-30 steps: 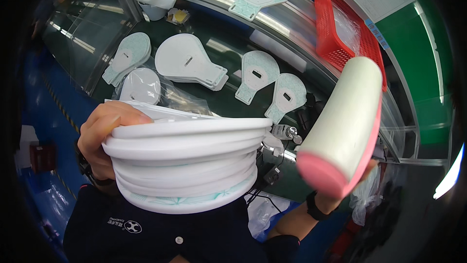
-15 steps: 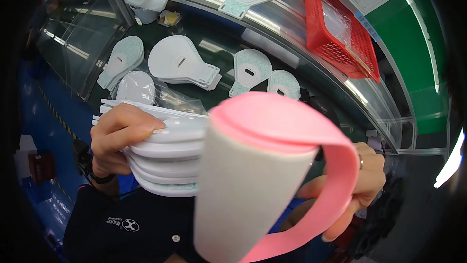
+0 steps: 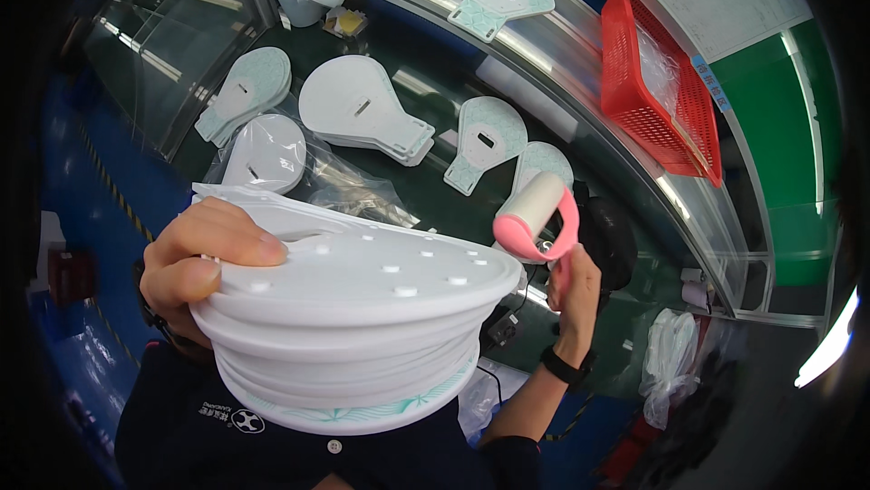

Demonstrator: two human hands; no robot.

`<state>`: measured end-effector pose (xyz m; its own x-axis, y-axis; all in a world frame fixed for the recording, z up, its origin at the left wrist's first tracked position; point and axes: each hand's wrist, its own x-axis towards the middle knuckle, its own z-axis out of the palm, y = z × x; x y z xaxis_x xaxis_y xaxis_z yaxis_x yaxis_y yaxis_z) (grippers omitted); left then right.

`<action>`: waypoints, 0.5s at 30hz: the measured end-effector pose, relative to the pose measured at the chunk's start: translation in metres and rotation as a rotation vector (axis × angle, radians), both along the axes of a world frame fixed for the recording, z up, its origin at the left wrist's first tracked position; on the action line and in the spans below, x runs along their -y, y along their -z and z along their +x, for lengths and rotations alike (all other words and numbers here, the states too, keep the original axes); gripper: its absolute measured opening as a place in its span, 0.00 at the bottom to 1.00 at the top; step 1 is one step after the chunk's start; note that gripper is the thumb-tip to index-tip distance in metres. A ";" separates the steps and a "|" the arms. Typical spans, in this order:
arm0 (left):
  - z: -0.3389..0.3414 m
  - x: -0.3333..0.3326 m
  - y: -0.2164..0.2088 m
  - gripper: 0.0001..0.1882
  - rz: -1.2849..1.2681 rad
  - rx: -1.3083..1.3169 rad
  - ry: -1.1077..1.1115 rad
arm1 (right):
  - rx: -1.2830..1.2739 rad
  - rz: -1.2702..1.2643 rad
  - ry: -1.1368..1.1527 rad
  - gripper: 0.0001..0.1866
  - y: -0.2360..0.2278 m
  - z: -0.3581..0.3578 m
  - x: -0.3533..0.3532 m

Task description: The person inspects a stack of white plastic parts, separates them by hand, and cleans the surfaces with a lint roller. They then place the parts one at a time into a plastic bag.

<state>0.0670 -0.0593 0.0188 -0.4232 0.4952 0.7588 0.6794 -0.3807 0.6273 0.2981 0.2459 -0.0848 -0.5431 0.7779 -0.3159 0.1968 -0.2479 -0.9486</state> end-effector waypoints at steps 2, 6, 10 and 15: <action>0.000 0.000 0.000 0.19 0.011 -0.027 0.007 | 0.067 0.009 -0.116 0.22 0.044 -0.019 0.009; -0.002 0.001 -0.002 0.18 -0.027 -0.066 0.055 | 0.271 0.042 -0.208 0.20 0.115 -0.055 0.046; 0.002 0.000 -0.002 0.16 -0.033 -0.054 0.036 | 0.056 0.016 -0.233 0.18 0.179 -0.070 0.069; 0.004 -0.003 0.004 0.16 -0.002 -0.041 0.006 | 0.199 0.042 -0.314 0.15 0.236 -0.059 0.071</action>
